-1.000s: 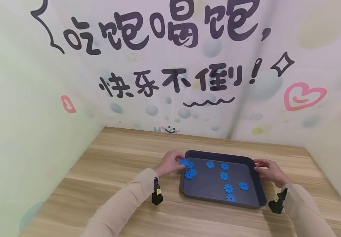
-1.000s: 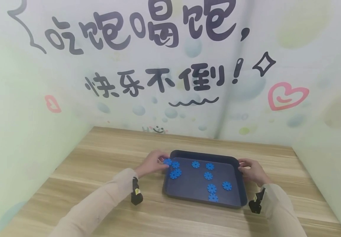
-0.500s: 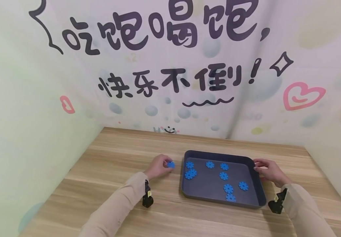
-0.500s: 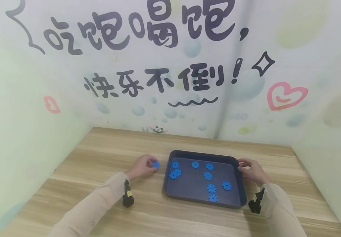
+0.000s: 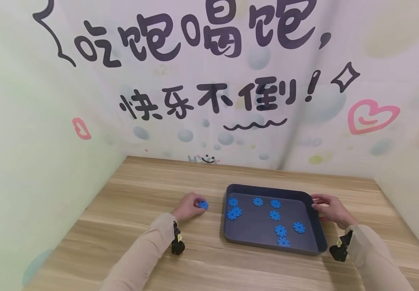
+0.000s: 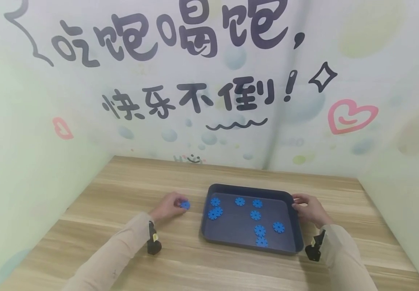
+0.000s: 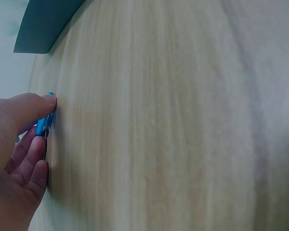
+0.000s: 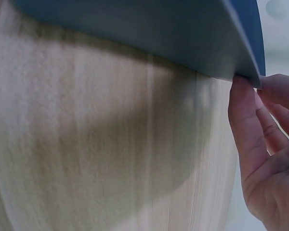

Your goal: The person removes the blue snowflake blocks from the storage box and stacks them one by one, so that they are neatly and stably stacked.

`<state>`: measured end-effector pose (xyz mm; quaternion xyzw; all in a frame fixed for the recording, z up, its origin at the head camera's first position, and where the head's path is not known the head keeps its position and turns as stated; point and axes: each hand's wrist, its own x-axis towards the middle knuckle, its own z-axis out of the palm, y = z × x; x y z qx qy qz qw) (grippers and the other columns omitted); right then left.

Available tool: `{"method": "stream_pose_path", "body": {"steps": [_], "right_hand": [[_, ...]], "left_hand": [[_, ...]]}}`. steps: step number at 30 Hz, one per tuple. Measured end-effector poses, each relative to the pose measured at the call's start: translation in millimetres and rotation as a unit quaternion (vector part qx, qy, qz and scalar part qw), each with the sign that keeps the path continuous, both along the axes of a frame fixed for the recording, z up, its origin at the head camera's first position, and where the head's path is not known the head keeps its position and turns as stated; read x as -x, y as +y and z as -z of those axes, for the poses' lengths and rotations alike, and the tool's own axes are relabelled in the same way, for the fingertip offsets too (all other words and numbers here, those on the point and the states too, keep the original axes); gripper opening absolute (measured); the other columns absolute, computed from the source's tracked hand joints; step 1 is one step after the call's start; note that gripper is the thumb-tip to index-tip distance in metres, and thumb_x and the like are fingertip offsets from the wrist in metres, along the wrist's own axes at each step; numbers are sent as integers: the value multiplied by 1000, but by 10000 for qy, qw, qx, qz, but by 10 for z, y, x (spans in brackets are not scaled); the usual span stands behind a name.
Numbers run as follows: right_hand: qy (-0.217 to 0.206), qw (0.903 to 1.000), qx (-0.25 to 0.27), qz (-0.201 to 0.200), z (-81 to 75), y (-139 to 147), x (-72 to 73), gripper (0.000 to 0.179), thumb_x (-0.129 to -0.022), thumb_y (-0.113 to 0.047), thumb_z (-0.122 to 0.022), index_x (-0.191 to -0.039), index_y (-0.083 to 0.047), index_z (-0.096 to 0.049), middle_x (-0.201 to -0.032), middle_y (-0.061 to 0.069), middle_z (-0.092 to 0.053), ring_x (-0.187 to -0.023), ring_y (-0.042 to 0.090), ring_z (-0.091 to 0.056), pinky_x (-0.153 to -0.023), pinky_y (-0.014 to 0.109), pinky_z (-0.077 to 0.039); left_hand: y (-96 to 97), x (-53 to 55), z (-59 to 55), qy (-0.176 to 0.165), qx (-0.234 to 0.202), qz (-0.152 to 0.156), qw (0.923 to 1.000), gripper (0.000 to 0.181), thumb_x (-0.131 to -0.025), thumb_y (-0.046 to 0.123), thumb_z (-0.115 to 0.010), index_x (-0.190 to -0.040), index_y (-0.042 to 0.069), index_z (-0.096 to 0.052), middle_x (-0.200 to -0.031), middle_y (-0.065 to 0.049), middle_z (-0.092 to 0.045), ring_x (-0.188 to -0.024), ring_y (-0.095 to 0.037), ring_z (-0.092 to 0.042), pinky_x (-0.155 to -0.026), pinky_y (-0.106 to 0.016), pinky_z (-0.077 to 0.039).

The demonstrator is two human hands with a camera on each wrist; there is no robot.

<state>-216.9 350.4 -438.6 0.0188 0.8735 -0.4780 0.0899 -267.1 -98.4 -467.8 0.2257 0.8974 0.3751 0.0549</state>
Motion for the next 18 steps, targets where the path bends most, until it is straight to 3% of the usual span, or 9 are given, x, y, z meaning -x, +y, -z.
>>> {"method": "stream_pose_path", "body": {"steps": [6, 18], "right_hand": [[-13, 10000, -14, 11, 12, 8, 12, 41, -87, -2, -50, -123, 13, -35, -107, 31, -46, -80, 21, -57, -65, 41, -51], [34, 10000, -1, -81, 33, 26, 19, 42, -88, -4, -49, -123, 14, -34, -108, 33, -45, -82, 24, -58, -65, 41, -51]], "left_hand": [[-9, 6, 24, -46, -143, 14, 9999, 36, -72, 4, -70, -104, -7, -60, -83, -8, -56, -71, -16, -49, -62, -24, -41], [-32, -2, 37, -261, -418, 15, 9988, 36, -70, 3, -71, -103, -7, -59, -89, -11, -58, -78, -21, -52, -69, -26, -43]]}}
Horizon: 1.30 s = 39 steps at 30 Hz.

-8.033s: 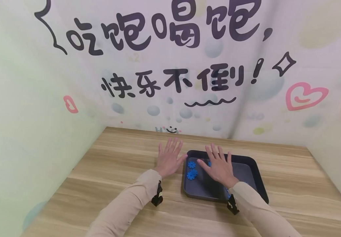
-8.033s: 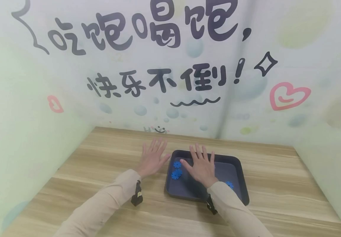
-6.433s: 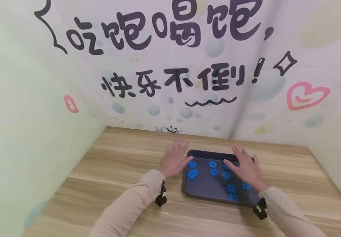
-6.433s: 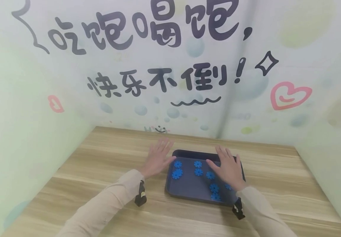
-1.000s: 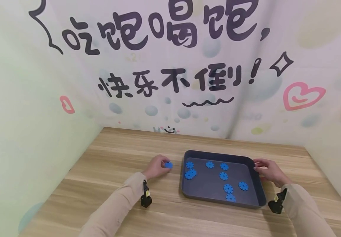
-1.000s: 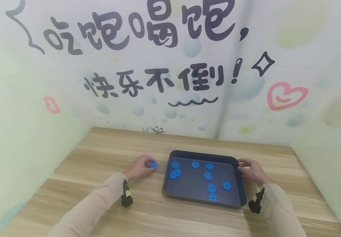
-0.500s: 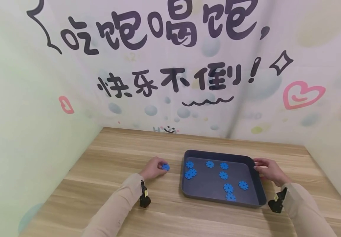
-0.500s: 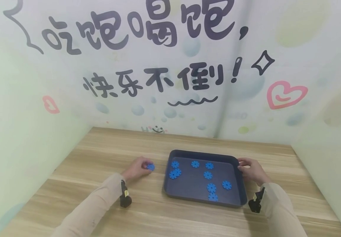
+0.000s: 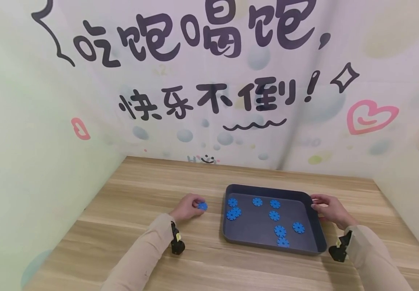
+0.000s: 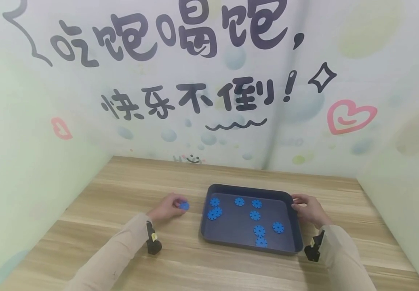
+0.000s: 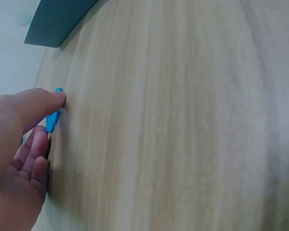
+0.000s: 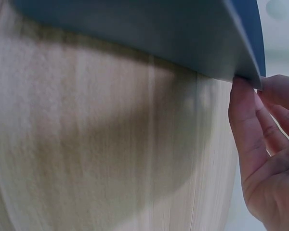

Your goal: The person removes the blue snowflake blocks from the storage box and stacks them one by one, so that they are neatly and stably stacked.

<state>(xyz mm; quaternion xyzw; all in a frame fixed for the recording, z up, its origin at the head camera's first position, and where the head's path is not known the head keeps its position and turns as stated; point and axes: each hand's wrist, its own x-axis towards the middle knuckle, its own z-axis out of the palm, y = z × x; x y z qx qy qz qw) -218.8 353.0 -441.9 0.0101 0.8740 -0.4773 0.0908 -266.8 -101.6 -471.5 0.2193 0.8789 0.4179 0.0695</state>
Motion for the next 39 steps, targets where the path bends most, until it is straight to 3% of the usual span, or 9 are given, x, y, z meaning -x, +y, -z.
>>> {"method": "stream_pose_path", "body": {"steps": [14, 20, 25, 33, 34, 39], "right_hand": [[28, 10000, 73, 32, -24, -35, -31, 40, -87, -1, -49, -121, 15, -36, -105, 31, -46, -79, 22, -57, -65, 42, -51], [22, 10000, 48, 58, -5, -39, -30, 40, -87, -2, -49, -122, 13, -36, -106, 31, -45, -79, 22, -56, -64, 41, -51], [6, 10000, 38, 38, -17, -46, -40, 41, -88, -2, -50, -122, 14, -35, -107, 32, -45, -80, 23, -57, -64, 41, -51], [50, 10000, 25, 34, -27, -25, -36, 42, -88, -3, -49, -123, 14, -35, -108, 33, -44, -81, 23, -56, -63, 40, -52], [33, 10000, 33, 41, -27, -24, -34, 42, -89, -4, -49, -124, 14, -35, -108, 33, -44, -81, 23, -56, -64, 40, -51], [-9, 10000, 21, 35, -40, -28, -23, 42, -89, -5, -49, -124, 13, -35, -109, 33, -43, -82, 24, -56, -64, 40, -51]], "left_hand": [[32, -48, 6, 42, -262, -233, 9994, 42, -70, 2, -71, -108, -6, -57, -96, -12, -57, -83, -23, -50, -73, -31, -43], [80, -40, -49, 33, -140, -214, 9997, 41, -72, 5, -68, -111, -2, -55, -102, -14, -55, -90, -25, -49, -78, -36, -42], [208, -34, -159, 166, -129, -137, 9997, 41, -75, 4, -67, -113, -1, -54, -103, -17, -52, -94, -31, -50, -81, -40, -42], [602, 14, -373, 490, -523, 278, 9970, 37, -80, 8, -64, -115, 0, -53, -107, -16, -53, -97, -28, -51, -83, -38, -43], [635, 56, -333, 648, -578, 417, 9954, 37, -81, 13, -64, -115, 3, -54, -107, -13, -53, -96, -24, -51, -82, -34, -43], [831, 30, -393, 887, -372, 721, 9928, 34, -82, 14, -63, -113, 3, -56, -106, -10, -54, -96, -23, -51, -83, -30, -42]]}}
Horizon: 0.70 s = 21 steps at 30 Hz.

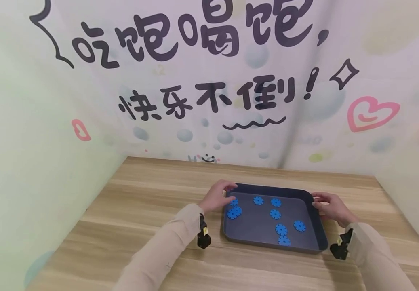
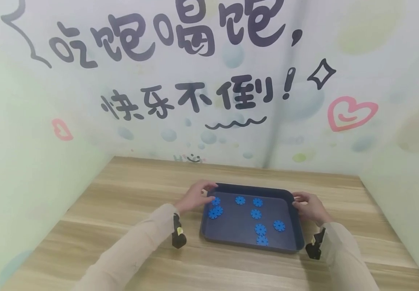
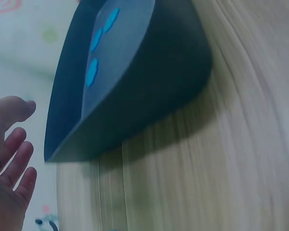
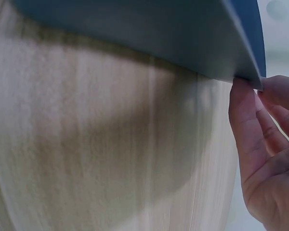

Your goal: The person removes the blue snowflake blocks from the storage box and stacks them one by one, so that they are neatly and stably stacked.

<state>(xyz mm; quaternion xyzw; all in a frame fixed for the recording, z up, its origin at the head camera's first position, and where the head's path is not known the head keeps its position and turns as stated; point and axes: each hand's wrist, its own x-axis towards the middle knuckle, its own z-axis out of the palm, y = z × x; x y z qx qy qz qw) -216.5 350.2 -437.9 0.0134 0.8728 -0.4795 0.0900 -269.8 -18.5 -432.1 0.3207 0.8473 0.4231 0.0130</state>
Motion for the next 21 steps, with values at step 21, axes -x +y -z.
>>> {"method": "stream_pose_path", "body": {"steps": [21], "right_hand": [[0, 10000, 77, 3, 8, 4, 16, 41, -89, -4, -49, -123, 13, -35, -107, 31, -44, -81, 23, -56, -64, 41, -51]], "left_hand": [[762, -27, -22, -358, 1320, -188, 9904, 35, -79, 10, -66, -112, 5, -58, -108, -8, -56, -100, -20, -52, -81, -23, -42]]}}
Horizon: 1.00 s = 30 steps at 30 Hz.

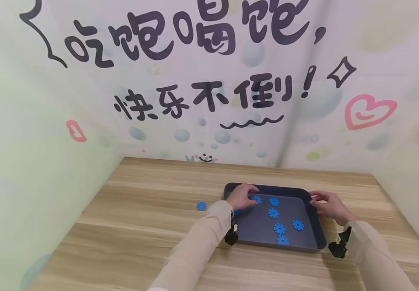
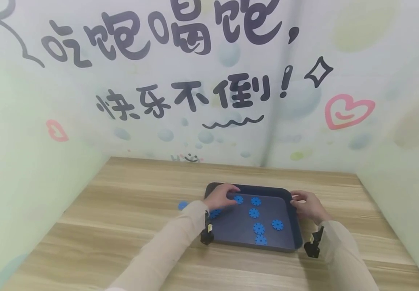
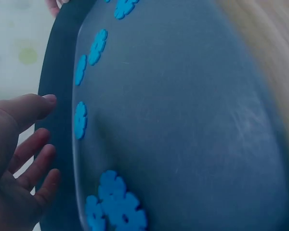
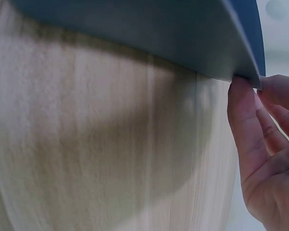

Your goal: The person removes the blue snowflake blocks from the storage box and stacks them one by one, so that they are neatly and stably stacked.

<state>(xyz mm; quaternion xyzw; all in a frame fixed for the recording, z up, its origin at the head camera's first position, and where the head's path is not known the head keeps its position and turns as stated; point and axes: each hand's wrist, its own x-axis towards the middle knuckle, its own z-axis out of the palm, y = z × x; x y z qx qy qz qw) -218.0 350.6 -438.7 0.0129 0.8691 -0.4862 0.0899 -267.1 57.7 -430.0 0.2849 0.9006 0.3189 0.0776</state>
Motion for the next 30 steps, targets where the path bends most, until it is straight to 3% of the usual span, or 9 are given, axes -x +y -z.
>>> {"method": "stream_pose_path", "body": {"steps": [5, 15, 19, 30], "right_hand": [[-32, 10000, 64, -26, -2, -7, 5, 40, -89, -4, -49, -123, 12, -36, -108, 31, -44, -82, 24, -56, -65, 41, -51], [-43, 10000, 3, -29, -21, 5, 1, 41, -89, -5, -50, -123, 12, -36, -109, 32, -44, -83, 24, -55, -64, 41, -51], [4, 10000, 22, -39, -21, 9, -1, 41, -88, -4, -50, -123, 12, -37, -108, 31, -45, -83, 24, -55, -64, 40, -51], [57, 9999, 63, -71, 11, 27, 14, 40, -88, -4, -50, -123, 13, -37, -107, 30, -45, -82, 23, -55, -63, 40, -52]], "left_hand": [[43, 39, 70, -269, 171, -204, 9993, 38, -77, 13, -68, -113, 4, -57, -110, -9, -57, -103, -20, -52, -84, -25, -42], [120, 149, 206, -348, 225, -508, 9978, 42, -73, 16, -73, -110, 2, -59, -108, -8, -60, -101, -18, -54, -84, -22, -41], [147, 137, 202, -339, 254, -597, 9973, 43, -72, 17, -73, -110, 2, -59, -108, -8, -60, -101, -19, -53, -85, -22, -41], [182, 114, 221, -731, 473, -660, 9940, 42, -76, 19, -70, -115, 8, -59, -119, -12, -48, -106, -21, -46, -88, -29, -39]]}}
